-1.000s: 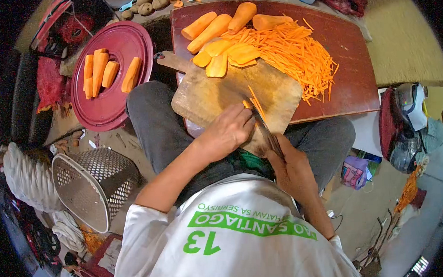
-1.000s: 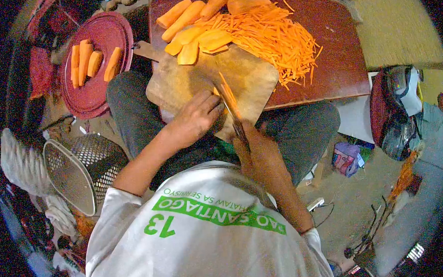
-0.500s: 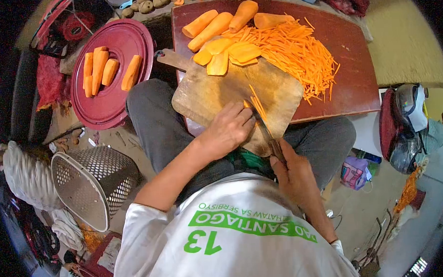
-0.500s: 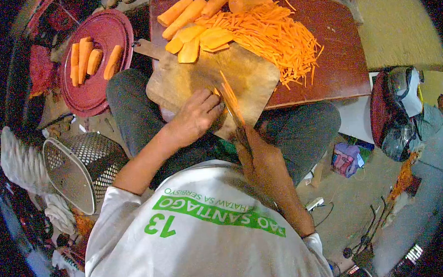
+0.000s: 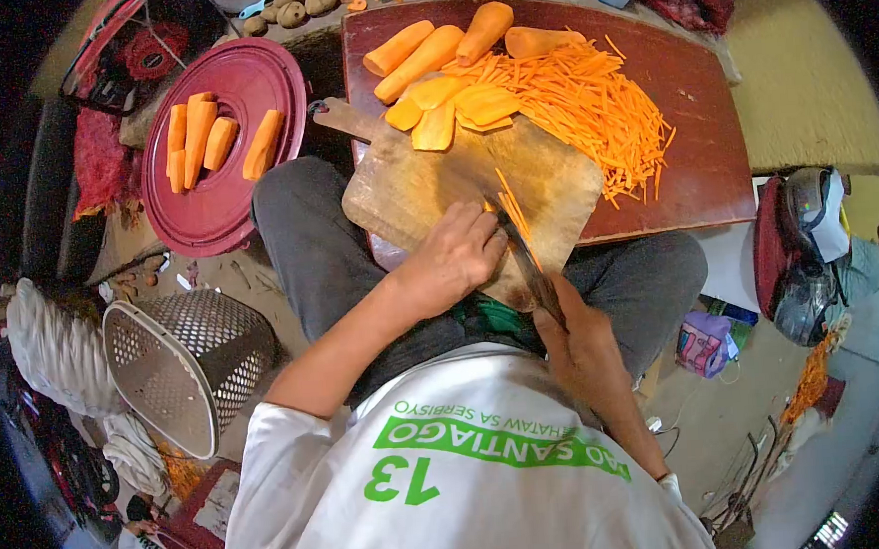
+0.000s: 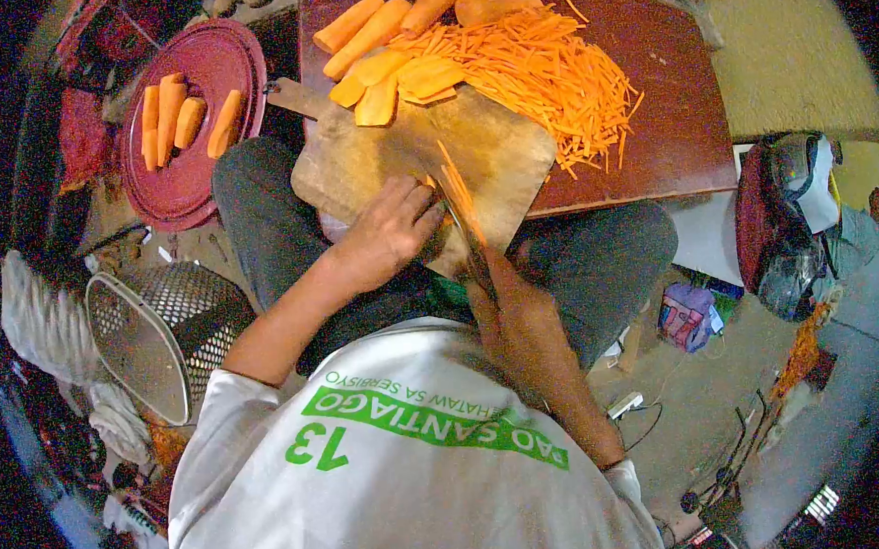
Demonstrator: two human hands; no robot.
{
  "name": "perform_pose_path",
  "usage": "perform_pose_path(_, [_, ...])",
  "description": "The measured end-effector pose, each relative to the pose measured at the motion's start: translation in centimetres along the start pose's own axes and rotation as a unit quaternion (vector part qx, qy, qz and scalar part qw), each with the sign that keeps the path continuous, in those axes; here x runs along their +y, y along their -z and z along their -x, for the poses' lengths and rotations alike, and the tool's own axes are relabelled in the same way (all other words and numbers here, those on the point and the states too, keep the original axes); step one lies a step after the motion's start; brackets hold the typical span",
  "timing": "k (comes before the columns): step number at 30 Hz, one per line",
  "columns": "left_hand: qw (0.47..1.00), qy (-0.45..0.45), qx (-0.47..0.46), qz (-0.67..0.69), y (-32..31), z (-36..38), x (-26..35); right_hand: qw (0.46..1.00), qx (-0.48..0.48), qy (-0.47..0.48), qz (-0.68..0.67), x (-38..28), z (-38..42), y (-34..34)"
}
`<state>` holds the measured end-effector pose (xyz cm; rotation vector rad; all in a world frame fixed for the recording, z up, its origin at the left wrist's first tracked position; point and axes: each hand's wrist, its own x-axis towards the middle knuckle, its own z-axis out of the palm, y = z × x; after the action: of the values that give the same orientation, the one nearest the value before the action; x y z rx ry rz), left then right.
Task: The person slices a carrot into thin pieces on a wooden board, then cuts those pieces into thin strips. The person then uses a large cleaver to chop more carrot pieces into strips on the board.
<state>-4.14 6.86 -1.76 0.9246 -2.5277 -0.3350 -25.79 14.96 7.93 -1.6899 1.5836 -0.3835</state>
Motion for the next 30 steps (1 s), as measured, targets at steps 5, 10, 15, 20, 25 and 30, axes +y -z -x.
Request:
perform_pose_path(5, [1.0, -0.002, -0.006, 0.007, 0.2, 0.0, 0.0, 0.998, -0.004, 0.063, 0.009, 1.1, -5.0, -1.4])
perform_pose_path(10, [1.0, 0.002, 0.001, 0.003, 0.0, 0.3, 0.0, 0.999, -0.041, -0.027, -0.009, -0.8, -1.2, 1.0])
perform_pose_path(15, [1.0, -0.011, 0.024, -0.003, -0.6, 0.4, -0.3, 0.999, 0.012, 0.045, 0.016, 1.7, -1.9, -1.6])
perform_pose_path(20, [0.997, -0.032, 0.062, -0.018, -0.3, -0.1, -0.4, 0.998, -0.011, 0.061, 0.017, 0.8, -5.3, -1.2])
perform_pose_path(25, [1.0, -0.007, 0.017, -0.006, -0.5, 0.6, -0.3, 0.999, 0.005, 0.044, -0.015, 0.5, 0.1, 0.1])
perform_pose_path(30, [0.998, -0.03, 0.043, -0.034, -1.0, 0.4, -0.5, 0.998, 0.014, 0.067, 0.004, 0.8, -4.4, -1.7])
